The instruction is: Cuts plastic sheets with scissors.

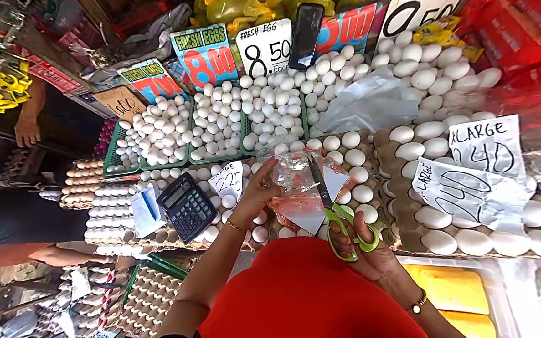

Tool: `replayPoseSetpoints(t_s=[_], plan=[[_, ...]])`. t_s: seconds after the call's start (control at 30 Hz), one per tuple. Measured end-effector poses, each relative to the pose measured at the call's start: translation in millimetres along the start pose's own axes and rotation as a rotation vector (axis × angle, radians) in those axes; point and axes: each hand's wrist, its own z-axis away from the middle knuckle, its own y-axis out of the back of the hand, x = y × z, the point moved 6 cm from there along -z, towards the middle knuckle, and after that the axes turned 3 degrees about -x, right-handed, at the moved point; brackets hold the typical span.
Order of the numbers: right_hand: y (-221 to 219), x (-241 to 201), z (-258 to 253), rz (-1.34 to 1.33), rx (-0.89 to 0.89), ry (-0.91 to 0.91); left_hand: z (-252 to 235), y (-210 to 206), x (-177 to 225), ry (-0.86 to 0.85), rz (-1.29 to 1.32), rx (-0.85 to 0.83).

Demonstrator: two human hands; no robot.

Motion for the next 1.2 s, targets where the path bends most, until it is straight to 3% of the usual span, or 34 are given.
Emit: replayPoseSetpoints(t_s=[1.2], plan=[[21, -21, -36, 0.05, 0.285, 0.187, 49, -38, -2, 0.043, -0.015, -0.332]])
